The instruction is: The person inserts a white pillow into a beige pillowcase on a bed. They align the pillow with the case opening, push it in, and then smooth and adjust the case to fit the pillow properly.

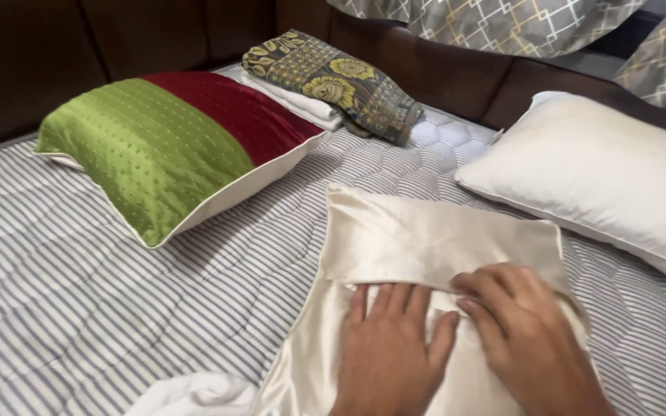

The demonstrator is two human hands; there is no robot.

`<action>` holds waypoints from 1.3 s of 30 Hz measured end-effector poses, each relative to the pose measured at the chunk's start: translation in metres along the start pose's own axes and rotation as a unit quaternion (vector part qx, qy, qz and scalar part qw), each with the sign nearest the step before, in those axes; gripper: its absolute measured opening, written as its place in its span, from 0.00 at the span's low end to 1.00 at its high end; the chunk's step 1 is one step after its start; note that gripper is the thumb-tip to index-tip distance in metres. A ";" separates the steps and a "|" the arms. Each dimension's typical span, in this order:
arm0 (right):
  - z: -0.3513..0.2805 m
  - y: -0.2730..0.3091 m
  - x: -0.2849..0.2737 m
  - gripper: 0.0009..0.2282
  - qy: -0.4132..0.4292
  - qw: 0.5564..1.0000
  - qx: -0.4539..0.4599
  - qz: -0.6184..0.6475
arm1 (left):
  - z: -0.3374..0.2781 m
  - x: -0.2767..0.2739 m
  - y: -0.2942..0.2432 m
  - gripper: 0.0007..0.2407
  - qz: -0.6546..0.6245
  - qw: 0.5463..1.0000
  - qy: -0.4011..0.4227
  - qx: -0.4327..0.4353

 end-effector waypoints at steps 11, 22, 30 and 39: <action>-0.038 -0.014 0.021 0.11 -0.194 0.978 0.078 0.024 | -0.005 0.001 -0.002 0.23 0.043 0.996 -0.074 0.004; -0.029 -0.003 0.025 0.07 -0.186 0.973 0.137 0.030 | -0.005 0.017 0.033 0.24 0.003 0.996 0.067 -0.058; -0.038 -0.014 0.039 0.09 -0.172 0.969 0.176 0.018 | -0.005 0.015 0.027 0.24 -0.011 0.993 0.102 -0.061; -0.045 -0.021 0.049 0.11 -0.173 0.968 0.183 0.004 | -0.011 0.020 0.028 0.24 -0.020 0.998 0.059 -0.026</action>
Point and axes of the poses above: each hand's wrist, its own z-axis towards the middle knuckle, its own x-axis out of the palm, y = z × x, the point moved 6 cm from there along z, towards the middle knuckle, and after that the axes turned 3 degrees about z, right-handed, at the moved point
